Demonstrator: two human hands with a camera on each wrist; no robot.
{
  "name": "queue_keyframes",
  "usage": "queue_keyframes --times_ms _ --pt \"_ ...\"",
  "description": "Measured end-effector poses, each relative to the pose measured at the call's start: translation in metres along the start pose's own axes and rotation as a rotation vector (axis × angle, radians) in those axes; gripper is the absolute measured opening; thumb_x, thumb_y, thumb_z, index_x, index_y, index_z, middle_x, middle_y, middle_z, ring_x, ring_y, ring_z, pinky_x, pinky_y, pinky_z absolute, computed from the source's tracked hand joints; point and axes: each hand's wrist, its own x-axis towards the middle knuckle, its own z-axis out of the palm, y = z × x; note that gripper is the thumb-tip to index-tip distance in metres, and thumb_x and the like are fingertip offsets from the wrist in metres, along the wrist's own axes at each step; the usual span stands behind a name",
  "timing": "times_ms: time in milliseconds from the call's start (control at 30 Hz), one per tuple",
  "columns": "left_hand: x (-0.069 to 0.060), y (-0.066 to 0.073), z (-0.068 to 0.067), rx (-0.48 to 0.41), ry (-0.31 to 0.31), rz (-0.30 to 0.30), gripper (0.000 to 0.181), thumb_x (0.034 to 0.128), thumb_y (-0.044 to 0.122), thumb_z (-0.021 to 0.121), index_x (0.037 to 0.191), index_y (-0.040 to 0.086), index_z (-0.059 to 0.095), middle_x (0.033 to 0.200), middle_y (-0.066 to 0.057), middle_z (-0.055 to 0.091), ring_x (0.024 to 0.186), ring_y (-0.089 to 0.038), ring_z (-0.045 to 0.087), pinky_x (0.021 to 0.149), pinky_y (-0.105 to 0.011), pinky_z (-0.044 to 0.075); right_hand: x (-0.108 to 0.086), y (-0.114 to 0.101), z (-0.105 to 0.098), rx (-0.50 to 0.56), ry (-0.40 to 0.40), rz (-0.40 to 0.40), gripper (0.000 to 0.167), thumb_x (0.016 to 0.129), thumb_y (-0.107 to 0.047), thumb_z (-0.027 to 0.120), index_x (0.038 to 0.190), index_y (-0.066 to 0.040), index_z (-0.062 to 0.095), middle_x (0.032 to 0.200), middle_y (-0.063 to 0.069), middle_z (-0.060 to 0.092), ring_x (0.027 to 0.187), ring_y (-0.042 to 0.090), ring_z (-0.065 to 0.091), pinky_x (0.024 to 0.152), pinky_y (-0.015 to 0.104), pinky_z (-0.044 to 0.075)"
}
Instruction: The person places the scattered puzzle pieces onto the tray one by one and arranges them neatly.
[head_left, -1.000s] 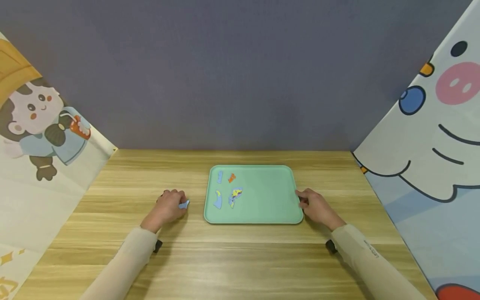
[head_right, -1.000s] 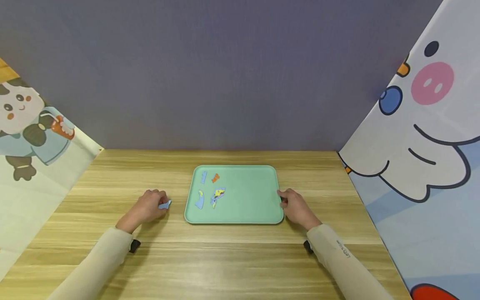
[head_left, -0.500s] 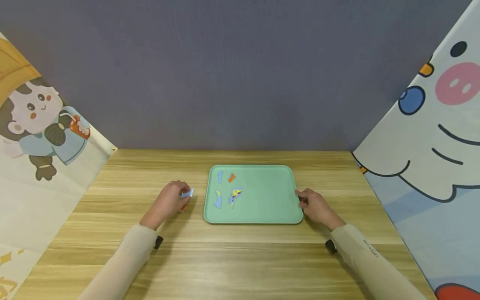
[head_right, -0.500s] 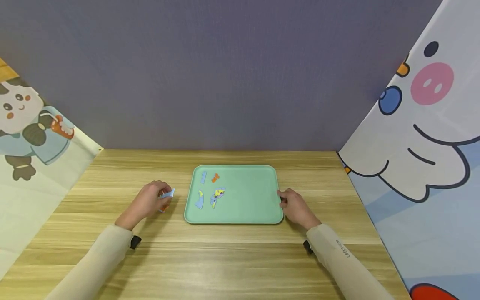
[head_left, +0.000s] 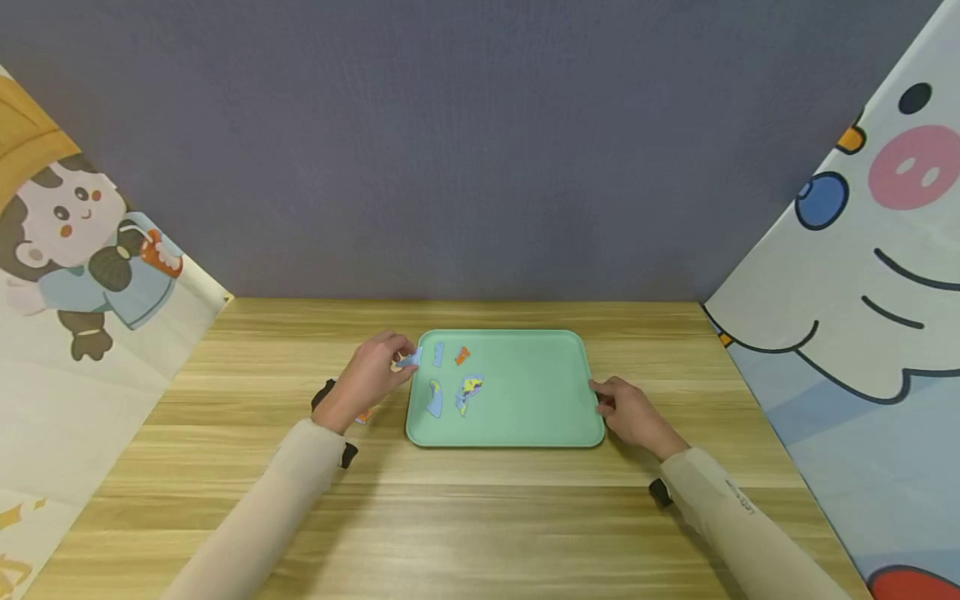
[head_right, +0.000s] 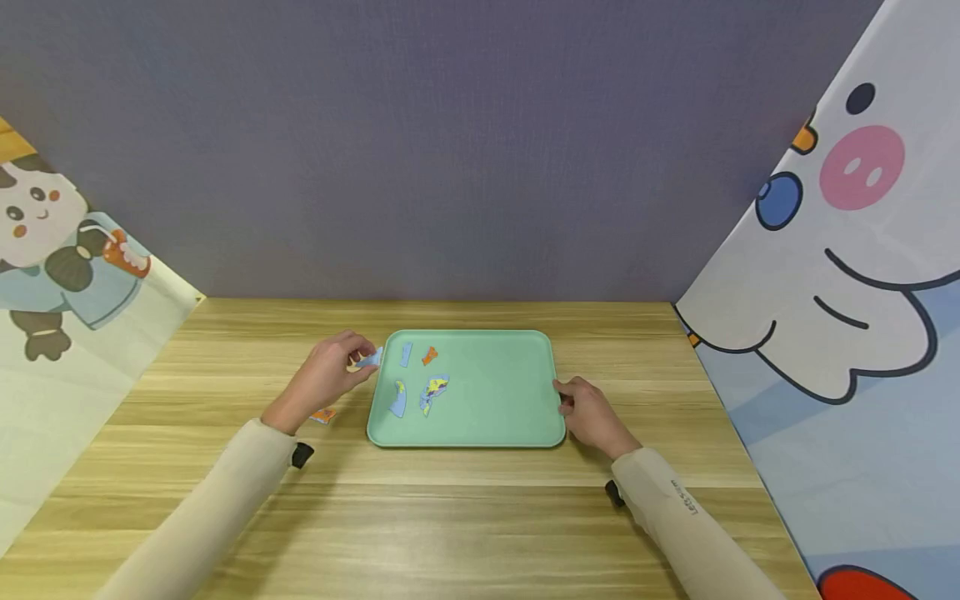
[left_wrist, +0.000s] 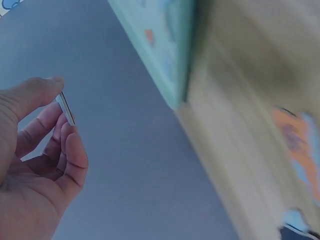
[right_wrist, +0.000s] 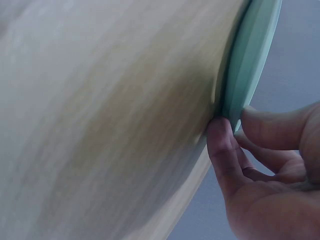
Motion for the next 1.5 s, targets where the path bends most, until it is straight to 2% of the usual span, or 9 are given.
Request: queue_keyframes --times_ms 167,500,733,900,1167,1267,1367,1433,1500 --pt "0.018 0.014 0.005 -0.018 0.002 0.047 0.018 0.0784 0.008 0.077 0.092 0.003 0.068 0.089 -0.008 0.062 0.079 -0.022 0.059 0.068 -0.033 0.049 -0.001 0.001 0.0 -0.004 -0.003 0.023 0.044 0.089 0.005 0.059 0.131 0.01 0.048 0.097 0.009 0.056 0.085 0.02 0.055 0.073 0.036 0.048" --pt "0.047 0.029 0.02 -0.001 -0.044 0.079 0.019 0.0796 0.01 0.076 0.094 0.002 0.068 0.091 -0.007 0.062 0.081 -0.02 0.06 0.072 -0.03 0.05 -0.002 0.001 0.0 -0.01 0.004 0.017 0.043 0.089 0.005 0.058 0.131 0.011 0.048 0.096 0.009 0.056 0.084 0.019 0.054 0.073 0.036 0.048" --pt "0.076 0.038 0.049 0.022 -0.146 0.01 0.019 0.0812 0.013 0.075 0.096 0.003 0.069 0.091 -0.006 0.06 0.085 -0.019 0.06 0.073 -0.029 0.049 -0.005 0.003 -0.003 -0.017 0.018 0.016 0.043 0.089 0.006 0.058 0.13 0.011 0.048 0.096 0.01 0.056 0.083 0.02 0.054 0.073 0.036 0.048" --pt "0.091 0.044 0.065 0.024 -0.198 -0.01 0.017 0.0822 0.012 0.074 0.096 0.003 0.069 0.094 -0.007 0.063 0.088 -0.02 0.06 0.076 -0.03 0.049 -0.007 0.004 -0.003 -0.017 0.019 0.025 0.043 0.089 0.006 0.058 0.13 0.011 0.048 0.095 0.01 0.056 0.083 0.019 0.054 0.073 0.036 0.048" --pt "0.106 0.051 0.086 -0.012 -0.306 -0.071 0.013 0.0843 0.011 0.071 0.094 0.002 0.068 0.094 -0.006 0.063 0.088 -0.02 0.057 0.075 -0.031 0.049 -0.004 0.005 -0.002 -0.016 0.022 0.019 0.043 0.089 0.005 0.058 0.13 0.01 0.049 0.094 0.008 0.056 0.08 0.018 0.052 0.072 0.035 0.047" --pt "0.111 0.054 0.092 0.004 -0.35 -0.117 0.009 0.0834 0.01 0.072 0.085 0.004 0.066 0.086 -0.003 0.061 0.079 -0.017 0.053 0.069 -0.031 0.047 -0.003 0.004 -0.001 -0.013 0.024 0.022 0.043 0.089 0.005 0.058 0.13 0.009 0.049 0.093 0.008 0.056 0.08 0.018 0.052 0.072 0.035 0.046" --pt "0.116 0.055 0.1 0.031 -0.379 -0.164 0.015 0.0816 0.009 0.074 0.073 0.005 0.061 0.075 -0.002 0.057 0.07 -0.016 0.048 0.066 -0.031 0.045 -0.002 0.003 -0.001 -0.008 0.019 0.023 0.043 0.089 0.005 0.058 0.131 0.009 0.049 0.093 0.008 0.055 0.08 0.019 0.052 0.072 0.035 0.046" --pt "0.119 0.056 0.105 0.052 -0.387 -0.183 0.018 0.0808 0.008 0.074 0.071 0.004 0.06 0.073 -0.004 0.057 0.07 -0.018 0.049 0.066 -0.032 0.046 -0.001 0.002 0.0 -0.004 0.018 0.028 0.043 0.089 0.005 0.058 0.131 0.009 0.049 0.094 0.008 0.055 0.08 0.019 0.051 0.072 0.034 0.046" --pt "0.121 0.056 0.109 0.065 -0.393 -0.204 0.016 0.0808 0.008 0.074 0.075 0.001 0.061 0.079 -0.007 0.059 0.077 -0.02 0.052 0.071 -0.034 0.047 -0.001 0.001 0.0 -0.003 0.017 0.032 0.044 0.089 0.004 0.058 0.132 0.008 0.048 0.094 0.008 0.055 0.08 0.018 0.051 0.072 0.034 0.045"
